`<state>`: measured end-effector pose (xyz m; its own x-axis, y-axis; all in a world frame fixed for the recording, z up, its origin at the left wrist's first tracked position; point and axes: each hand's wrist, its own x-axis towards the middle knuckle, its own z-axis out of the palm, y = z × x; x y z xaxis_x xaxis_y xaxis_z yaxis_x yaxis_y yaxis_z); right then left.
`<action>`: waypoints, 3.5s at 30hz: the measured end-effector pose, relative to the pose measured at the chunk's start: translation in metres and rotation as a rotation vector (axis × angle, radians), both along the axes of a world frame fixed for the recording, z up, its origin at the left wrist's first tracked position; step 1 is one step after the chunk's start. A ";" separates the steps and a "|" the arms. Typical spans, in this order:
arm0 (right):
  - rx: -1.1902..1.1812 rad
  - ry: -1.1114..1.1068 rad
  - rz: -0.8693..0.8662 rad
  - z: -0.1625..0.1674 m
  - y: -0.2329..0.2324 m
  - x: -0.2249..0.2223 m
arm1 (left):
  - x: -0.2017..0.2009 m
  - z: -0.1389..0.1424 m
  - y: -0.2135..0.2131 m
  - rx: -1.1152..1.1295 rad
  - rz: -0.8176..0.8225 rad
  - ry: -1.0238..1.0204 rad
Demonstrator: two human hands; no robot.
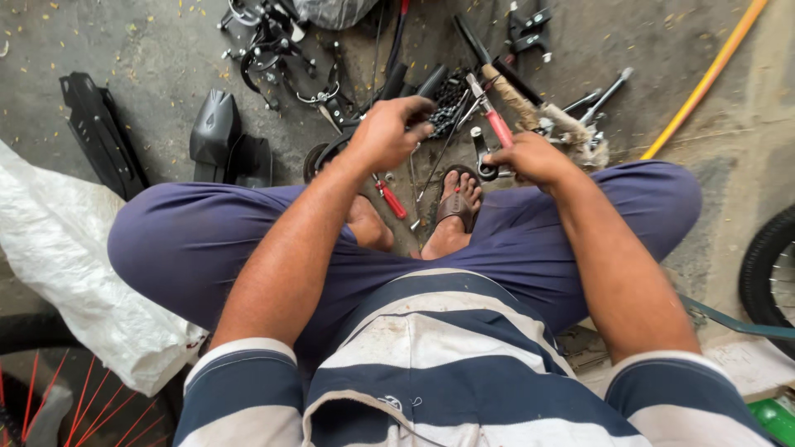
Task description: The person sits on the floor of a bicycle workshop assembling a new bicycle. They unwrap protective packaging from the handlebar and frame, tighten the handlebar stem with a wrench, peel plastic wrap off the frame, and use pliers and a screwdriver to fit and adjust components such as the saddle and grips.
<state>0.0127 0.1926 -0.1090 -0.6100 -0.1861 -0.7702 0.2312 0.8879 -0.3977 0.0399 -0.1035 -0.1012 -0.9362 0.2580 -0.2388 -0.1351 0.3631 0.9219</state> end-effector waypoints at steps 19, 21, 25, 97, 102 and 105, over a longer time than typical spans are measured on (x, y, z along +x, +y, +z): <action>-0.857 0.324 -0.435 0.103 -0.044 0.128 | 0.063 0.073 -0.023 0.833 -0.040 -0.107; -0.815 0.360 -0.393 0.105 -0.039 0.136 | 0.065 0.075 -0.024 0.814 -0.059 -0.152; -0.713 0.405 -0.301 0.108 -0.038 0.144 | 0.067 0.075 -0.021 0.812 -0.023 -0.192; -0.542 0.897 -0.120 0.110 -0.067 0.157 | 0.071 0.091 -0.030 0.476 -0.080 0.073; -0.701 0.757 -0.442 0.107 -0.068 0.154 | 0.069 0.093 -0.034 0.450 -0.061 0.124; -0.686 0.734 -0.471 0.111 -0.071 0.156 | 0.069 0.096 -0.034 0.383 -0.101 0.117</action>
<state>0.1685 0.1213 0.0025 -0.9978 -0.0644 -0.0154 -0.0054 0.3118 -0.9501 0.1084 -0.1371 -0.0055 -0.9166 0.3999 -0.0008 -0.0025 -0.0035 1.0000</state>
